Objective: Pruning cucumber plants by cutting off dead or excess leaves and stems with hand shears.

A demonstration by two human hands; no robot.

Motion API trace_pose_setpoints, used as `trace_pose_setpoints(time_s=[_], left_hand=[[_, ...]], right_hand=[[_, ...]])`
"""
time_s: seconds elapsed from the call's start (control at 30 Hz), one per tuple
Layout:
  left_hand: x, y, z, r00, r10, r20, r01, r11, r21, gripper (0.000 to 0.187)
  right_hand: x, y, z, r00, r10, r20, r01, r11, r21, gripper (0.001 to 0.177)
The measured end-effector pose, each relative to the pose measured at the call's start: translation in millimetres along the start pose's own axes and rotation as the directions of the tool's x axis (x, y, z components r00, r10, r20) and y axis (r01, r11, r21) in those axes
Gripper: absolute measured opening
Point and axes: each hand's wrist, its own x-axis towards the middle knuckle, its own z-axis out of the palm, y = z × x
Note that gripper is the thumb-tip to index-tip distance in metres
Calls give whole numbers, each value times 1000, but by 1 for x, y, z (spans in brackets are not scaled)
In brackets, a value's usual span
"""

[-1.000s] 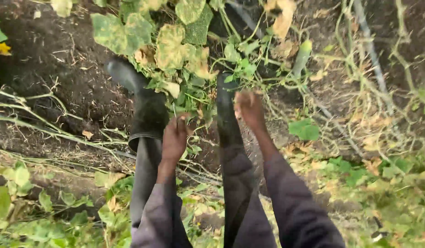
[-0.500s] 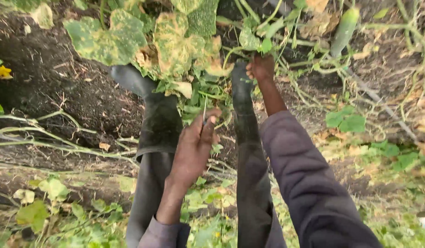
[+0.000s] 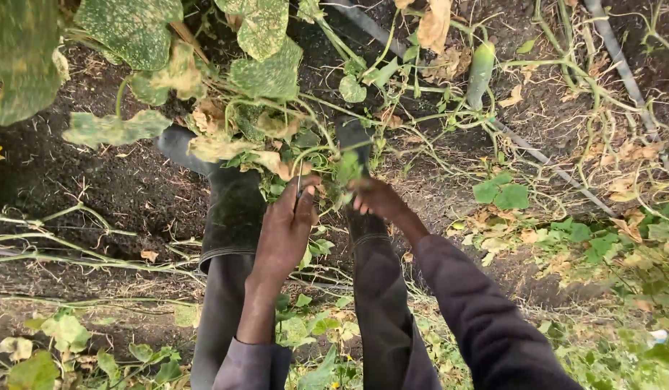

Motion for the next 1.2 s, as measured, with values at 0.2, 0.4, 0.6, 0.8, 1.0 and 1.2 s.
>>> trace_pose_setpoints(time_s=[0.2,0.4,0.6,0.8,1.0,1.2], left_hand=[[6,9,5,998,-46,30,45,999,28,35],[13,7,11,998,-51,31,48,995,90,35],[15,3,14,998,-44,49,37,992,123,35],[24,-3,17,1000,8,8,-10,973,231,35],[27,6,17,995,-94,21,86,969,230,35],[25,8,18,998,-64,30,57,980,189,36]], right_hand=[[-9,98,-61,903,290,-318,-422,741,-522,63],[-34,99,-85,902,312,-300,-416,435,-799,75],[35,126,-69,925,-158,-346,-179,623,-762,35],[92,138,-78,831,194,-521,-258,965,-53,67],[88,244,-89,817,-557,150,-156,37,987,41],[-18,88,-67,907,303,-293,-307,951,34,47]])
